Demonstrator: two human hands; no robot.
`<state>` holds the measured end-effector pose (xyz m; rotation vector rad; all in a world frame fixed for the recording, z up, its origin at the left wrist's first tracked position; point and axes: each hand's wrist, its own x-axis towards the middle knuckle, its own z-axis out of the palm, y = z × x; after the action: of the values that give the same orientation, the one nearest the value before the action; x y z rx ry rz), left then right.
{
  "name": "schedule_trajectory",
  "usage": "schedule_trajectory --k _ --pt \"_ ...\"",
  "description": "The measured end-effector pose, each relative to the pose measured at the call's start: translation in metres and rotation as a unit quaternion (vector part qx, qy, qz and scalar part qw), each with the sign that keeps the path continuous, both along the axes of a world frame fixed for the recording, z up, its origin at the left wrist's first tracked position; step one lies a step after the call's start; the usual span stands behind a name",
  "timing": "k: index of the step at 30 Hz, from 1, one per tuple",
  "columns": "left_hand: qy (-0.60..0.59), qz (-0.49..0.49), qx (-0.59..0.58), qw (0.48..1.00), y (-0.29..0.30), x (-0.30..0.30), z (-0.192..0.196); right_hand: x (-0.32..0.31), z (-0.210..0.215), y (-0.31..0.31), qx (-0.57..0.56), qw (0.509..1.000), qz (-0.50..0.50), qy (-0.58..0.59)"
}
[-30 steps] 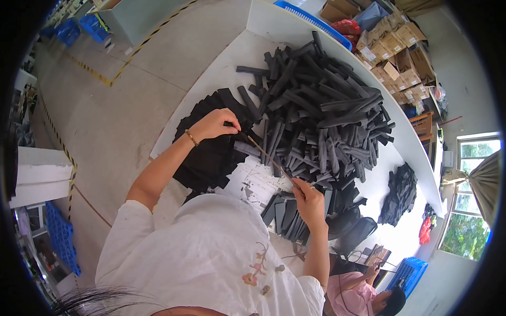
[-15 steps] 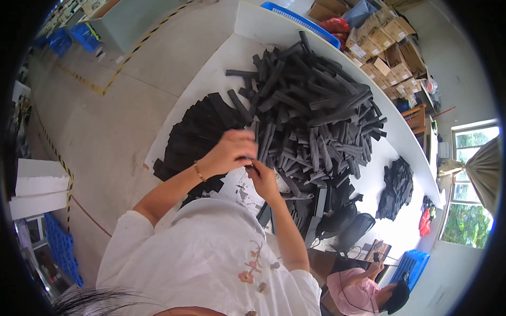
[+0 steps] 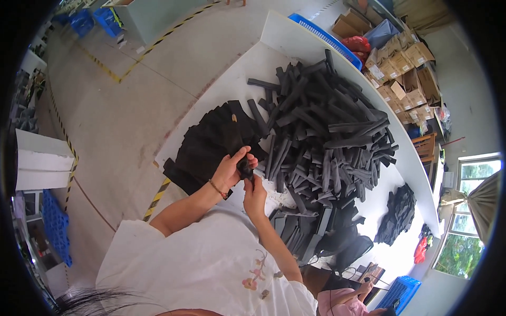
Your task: Processing and preparing black foam strips using a wooden stick at a workshop table.
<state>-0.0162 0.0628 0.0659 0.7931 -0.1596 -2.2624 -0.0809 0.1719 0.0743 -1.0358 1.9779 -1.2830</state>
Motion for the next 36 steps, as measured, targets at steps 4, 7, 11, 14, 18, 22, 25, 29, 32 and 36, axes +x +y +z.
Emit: schedule_trajectory --k 4,7,11,14,18,22,25,29,32,36 --pt "-0.026 0.049 -0.017 0.998 -0.022 0.001 0.009 -0.004 -0.017 0.039 0.104 0.990 0.093 -0.016" --pt "-0.085 0.059 -0.034 0.994 -0.030 -0.006 0.000 -0.009 -0.007 0.055 0.114 0.988 0.095 -0.031" --pt "-0.112 0.075 -0.068 0.989 -0.040 -0.009 -0.006 -0.020 0.018 0.083 0.172 0.975 0.143 -0.016" --pt "-0.083 0.039 -0.015 0.996 -0.029 -0.019 -0.010 -0.033 0.039 0.104 0.155 0.975 0.158 0.005" --pt "-0.141 0.062 -0.083 0.985 -0.033 -0.032 -0.004 -0.036 0.051 0.103 0.186 0.975 0.120 -0.005" --pt "0.046 -0.026 -0.002 0.999 -0.010 -0.022 0.012 -0.034 0.038 0.091 0.155 0.984 0.074 -0.045" --pt "-0.069 -0.070 -0.042 0.994 0.000 -0.017 -0.006 -0.030 0.034 0.087 0.163 0.980 0.092 -0.065" --pt "-0.084 0.050 -0.003 0.995 -0.038 -0.017 -0.021 -0.024 0.042 0.105 0.237 0.959 0.144 -0.050" --pt "-0.108 0.215 -0.089 0.967 -0.117 0.027 -0.062 -0.052 0.009 0.180 0.083 0.941 0.327 0.003" --pt "-0.014 0.182 -0.050 0.982 -0.113 0.020 -0.029 -0.063 0.077 0.120 0.191 0.967 0.141 -0.097"
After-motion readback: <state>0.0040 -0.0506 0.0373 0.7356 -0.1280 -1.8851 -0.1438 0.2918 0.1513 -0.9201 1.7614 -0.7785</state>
